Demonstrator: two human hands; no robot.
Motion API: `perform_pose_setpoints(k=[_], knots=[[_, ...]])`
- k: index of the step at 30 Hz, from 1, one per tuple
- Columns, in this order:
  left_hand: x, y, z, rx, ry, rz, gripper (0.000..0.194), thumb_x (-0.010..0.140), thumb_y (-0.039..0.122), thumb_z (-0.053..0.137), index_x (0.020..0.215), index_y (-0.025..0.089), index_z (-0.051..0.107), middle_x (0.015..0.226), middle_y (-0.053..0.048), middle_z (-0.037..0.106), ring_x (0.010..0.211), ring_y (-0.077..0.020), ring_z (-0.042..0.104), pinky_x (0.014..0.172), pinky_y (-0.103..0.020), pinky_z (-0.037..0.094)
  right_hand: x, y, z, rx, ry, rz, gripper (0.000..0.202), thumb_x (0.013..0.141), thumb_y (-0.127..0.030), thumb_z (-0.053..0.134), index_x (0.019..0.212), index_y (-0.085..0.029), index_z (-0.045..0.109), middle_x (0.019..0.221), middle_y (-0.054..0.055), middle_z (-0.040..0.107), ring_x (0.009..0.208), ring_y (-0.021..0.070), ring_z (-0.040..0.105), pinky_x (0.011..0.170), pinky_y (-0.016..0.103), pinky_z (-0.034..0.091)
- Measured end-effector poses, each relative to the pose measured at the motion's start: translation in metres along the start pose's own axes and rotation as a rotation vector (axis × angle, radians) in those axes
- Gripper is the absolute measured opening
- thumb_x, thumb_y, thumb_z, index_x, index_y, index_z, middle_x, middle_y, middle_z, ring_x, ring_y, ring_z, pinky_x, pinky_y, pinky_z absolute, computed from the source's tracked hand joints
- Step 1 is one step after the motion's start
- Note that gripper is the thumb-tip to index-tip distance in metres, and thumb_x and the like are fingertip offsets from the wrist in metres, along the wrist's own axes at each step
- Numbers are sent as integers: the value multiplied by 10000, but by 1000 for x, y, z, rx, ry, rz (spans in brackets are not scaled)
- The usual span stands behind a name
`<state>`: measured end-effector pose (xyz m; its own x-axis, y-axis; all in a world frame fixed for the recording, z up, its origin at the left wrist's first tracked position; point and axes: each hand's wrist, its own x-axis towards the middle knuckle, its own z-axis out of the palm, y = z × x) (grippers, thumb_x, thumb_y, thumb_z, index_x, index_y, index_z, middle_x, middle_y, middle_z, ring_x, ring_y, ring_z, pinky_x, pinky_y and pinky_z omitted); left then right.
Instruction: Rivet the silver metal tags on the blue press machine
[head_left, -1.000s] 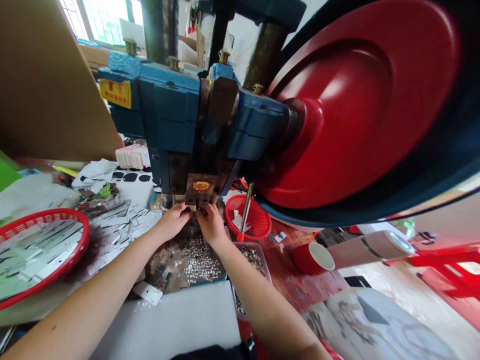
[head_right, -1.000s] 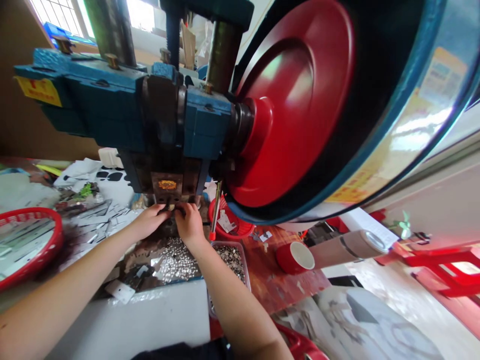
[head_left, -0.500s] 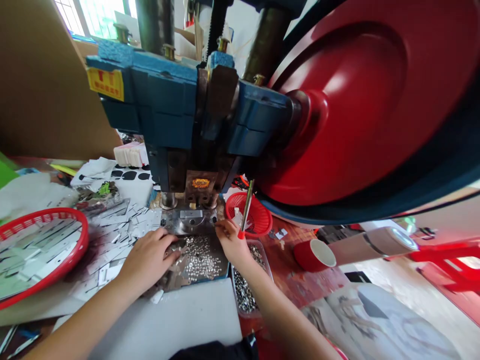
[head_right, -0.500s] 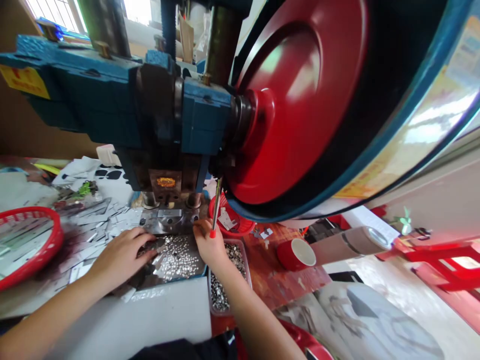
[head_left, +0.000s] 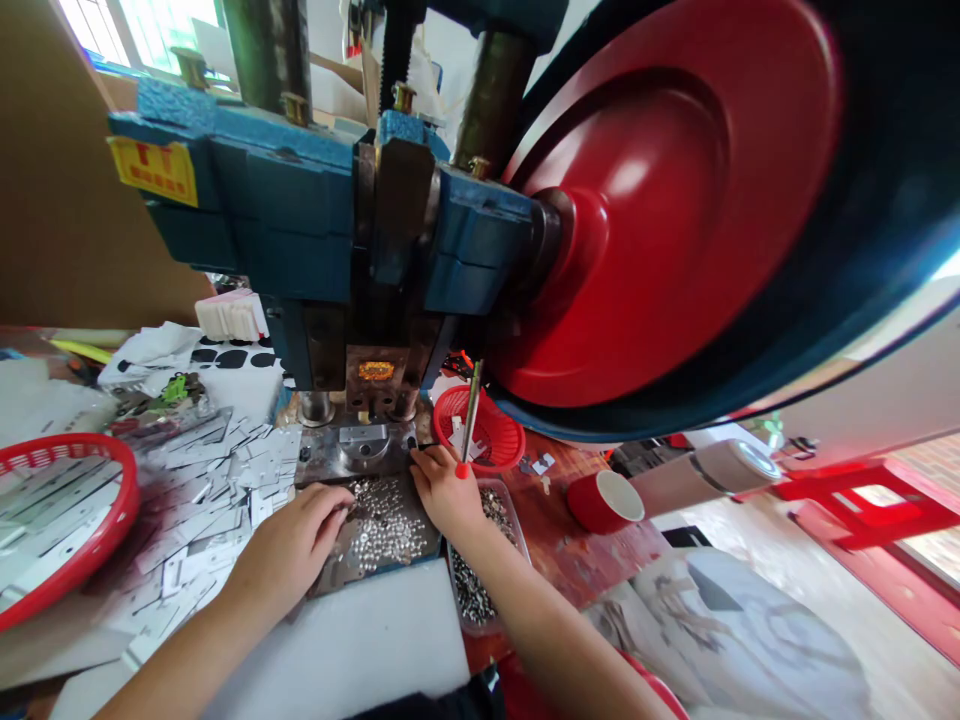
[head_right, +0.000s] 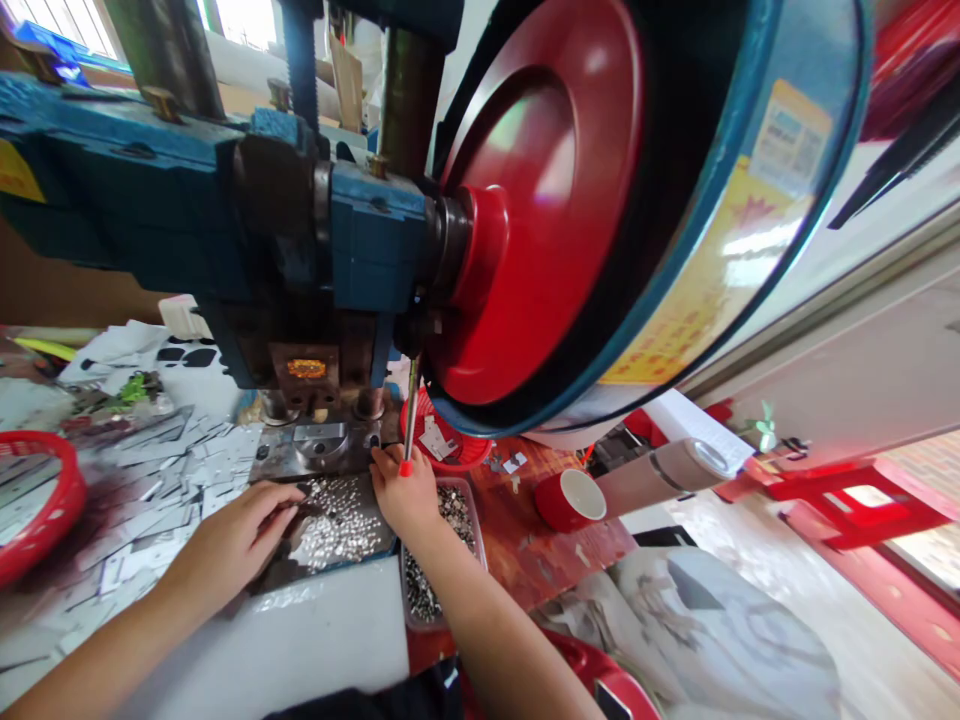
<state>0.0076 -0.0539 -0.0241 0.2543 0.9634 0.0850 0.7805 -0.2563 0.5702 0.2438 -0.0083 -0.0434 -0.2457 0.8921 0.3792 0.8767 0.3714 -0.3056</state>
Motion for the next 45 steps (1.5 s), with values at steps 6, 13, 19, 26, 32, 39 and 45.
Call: perform_pose_setpoints(k=[6, 13, 19, 26, 32, 39, 45], knots=[[-2, -8, 5, -124, 210, -15, 271, 899, 331, 397, 1059, 280, 610, 1066, -35, 595, 971, -191, 621, 837, -321, 503, 2, -11, -7, 30, -2, -45, 195, 918, -155, 495, 905, -243, 669, 896, 34, 643, 869, 182, 550, 840, 340, 432], [3, -16, 7, -309, 185, -205, 291, 824, 367, 518, 1079, 279, 628, 1068, -24, 662, 958, -205, 632, 878, -362, 498, 51, -47, -8, 96, 89, 3, 128, 889, -194, 552, 845, -210, 671, 854, 28, 628, 825, 175, 537, 781, 303, 404], [5, -18, -1, -447, 201, -306, 308, 775, 438, 559, 997, 243, 645, 992, -26, 688, 873, -202, 651, 826, -347, 511, 70, -62, -6, -71, 11, -60, 140, 872, -251, 565, 850, -264, 703, 895, 29, 627, 884, 202, 518, 773, 322, 377], [6, -11, -9, -499, 229, -333, 263, 759, 436, 581, 907, 225, 631, 887, -19, 685, 783, -194, 645, 763, -342, 520, 54, -58, -28, -104, -32, -281, 283, 915, -378, 491, 1146, -284, 626, 1055, 46, 625, 991, 246, 487, 978, 443, 307], [5, -10, -7, -430, 258, -239, 189, 779, 388, 579, 869, 233, 639, 899, -16, 672, 817, -187, 631, 779, -323, 508, 56, -57, -27, -15, -61, -245, 261, 912, -400, 511, 1104, -296, 655, 1030, 33, 638, 986, 217, 514, 954, 390, 357], [4, -9, -8, -425, 280, -218, 184, 776, 388, 567, 841, 231, 638, 868, -15, 663, 793, -183, 626, 744, -306, 509, 46, -58, -18, 1, -2, -308, 246, 912, -362, 529, 1132, -322, 632, 1155, 12, 629, 1113, 223, 482, 1070, 464, 240], [4, -11, -6, -453, 279, -225, 201, 774, 405, 578, 845, 225, 634, 870, -21, 655, 796, -185, 621, 748, -313, 504, 41, -70, -15, 116, 71, -247, 136, 900, -288, 558, 918, -303, 692, 974, -11, 681, 1004, 189, 542, 1059, 426, 280]])
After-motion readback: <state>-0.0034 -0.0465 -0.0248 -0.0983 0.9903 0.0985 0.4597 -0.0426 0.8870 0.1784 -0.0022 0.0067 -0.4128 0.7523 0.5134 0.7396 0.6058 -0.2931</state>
